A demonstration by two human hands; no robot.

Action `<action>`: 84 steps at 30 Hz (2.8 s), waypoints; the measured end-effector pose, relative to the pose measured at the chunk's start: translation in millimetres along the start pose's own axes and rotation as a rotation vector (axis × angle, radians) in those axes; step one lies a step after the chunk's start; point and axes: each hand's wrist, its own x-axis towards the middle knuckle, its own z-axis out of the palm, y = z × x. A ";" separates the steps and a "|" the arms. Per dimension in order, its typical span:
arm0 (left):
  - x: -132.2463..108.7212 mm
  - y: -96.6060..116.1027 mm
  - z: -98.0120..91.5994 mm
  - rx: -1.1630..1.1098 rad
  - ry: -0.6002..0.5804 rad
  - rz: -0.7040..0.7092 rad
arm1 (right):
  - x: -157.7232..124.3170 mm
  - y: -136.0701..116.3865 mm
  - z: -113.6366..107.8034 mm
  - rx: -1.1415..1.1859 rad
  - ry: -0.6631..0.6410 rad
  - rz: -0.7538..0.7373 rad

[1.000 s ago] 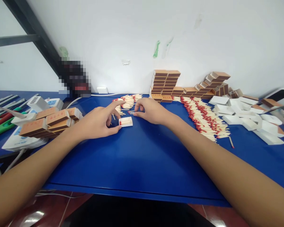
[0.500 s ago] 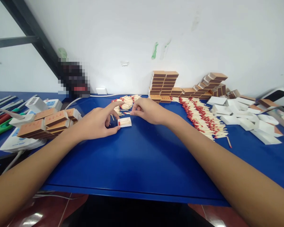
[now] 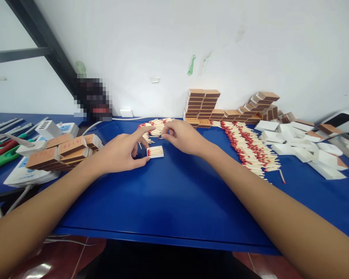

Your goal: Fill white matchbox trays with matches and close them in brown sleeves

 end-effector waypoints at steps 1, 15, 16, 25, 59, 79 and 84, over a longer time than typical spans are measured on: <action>-0.1 -0.4 0.3 -0.001 -0.002 -0.001 | 1.2 5.4 0.6 -0.012 0.005 0.008; 0.4 -0.8 1.5 -0.004 0.002 0.010 | 13.3 0.0 27.3 -0.068 0.006 -0.046; 0.4 -1.1 1.6 -0.006 0.004 0.008 | 15.0 -0.7 29.6 -0.066 0.012 -0.058; 1.0 0.5 0.4 -0.013 0.005 -0.003 | 17.3 2.3 36.4 -0.029 0.056 -0.069; 3.5 -6.8 -11.6 0.214 0.414 -0.331 | -10.6 -71.6 41.1 0.068 0.137 0.105; 3.7 -5.8 -11.5 0.151 0.434 -0.406 | -6.8 -68.9 45.3 -0.119 -0.076 0.128; 3.9 -6.2 -11.1 0.161 0.384 -0.375 | -11.3 -44.2 20.4 -0.092 -0.100 0.007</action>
